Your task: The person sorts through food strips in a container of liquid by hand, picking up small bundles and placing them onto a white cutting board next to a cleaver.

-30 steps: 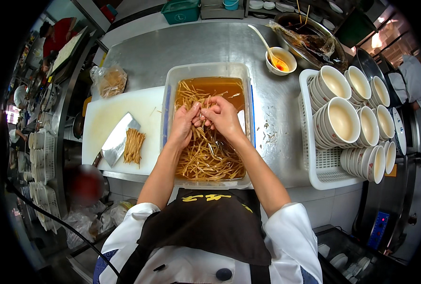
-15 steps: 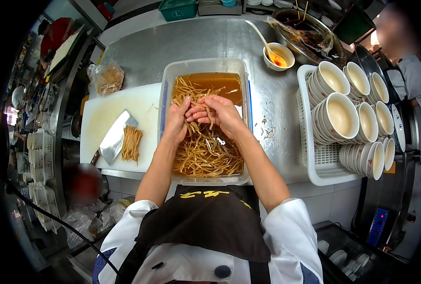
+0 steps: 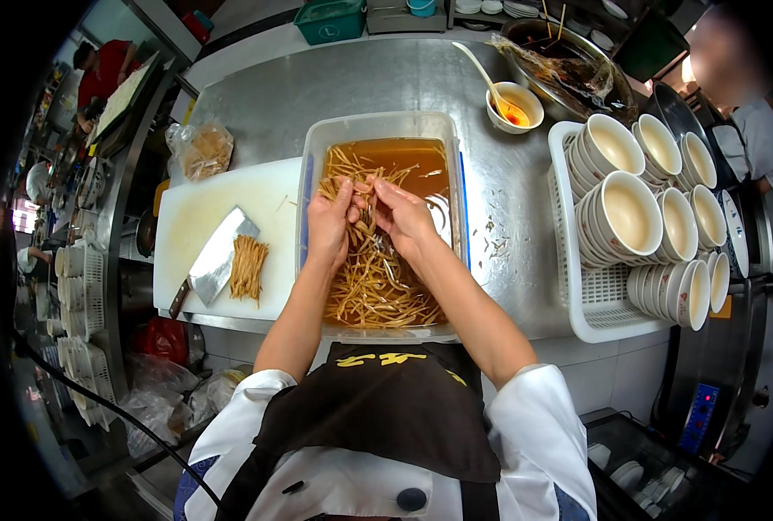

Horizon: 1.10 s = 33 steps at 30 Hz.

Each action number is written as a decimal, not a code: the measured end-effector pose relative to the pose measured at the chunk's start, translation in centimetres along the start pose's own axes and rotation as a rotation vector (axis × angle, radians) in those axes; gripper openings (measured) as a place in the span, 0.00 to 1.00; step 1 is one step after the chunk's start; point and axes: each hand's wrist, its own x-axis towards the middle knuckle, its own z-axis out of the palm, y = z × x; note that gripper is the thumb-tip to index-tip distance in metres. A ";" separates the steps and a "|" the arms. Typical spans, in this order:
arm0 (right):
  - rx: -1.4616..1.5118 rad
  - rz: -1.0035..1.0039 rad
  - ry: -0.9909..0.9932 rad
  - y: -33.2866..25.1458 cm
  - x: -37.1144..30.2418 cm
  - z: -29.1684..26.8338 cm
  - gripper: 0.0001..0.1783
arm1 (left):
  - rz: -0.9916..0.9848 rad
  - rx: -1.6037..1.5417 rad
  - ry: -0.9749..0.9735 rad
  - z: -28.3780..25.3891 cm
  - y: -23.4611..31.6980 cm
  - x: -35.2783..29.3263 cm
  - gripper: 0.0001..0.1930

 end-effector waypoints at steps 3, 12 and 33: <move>0.122 -0.069 -0.023 -0.2 0.7 0.1 0.09 | 0.040 0.086 -0.078 0.6 0.3 -0.3 0.05; -0.307 -0.427 0.017 -0.3 0.3 -0.5 0.10 | 0.081 0.187 0.118 -0.4 0.1 0.2 0.08; -0.340 -0.375 -0.113 0.4 -0.3 0.1 0.07 | -0.078 0.062 -0.068 -0.5 0.2 -0.1 0.06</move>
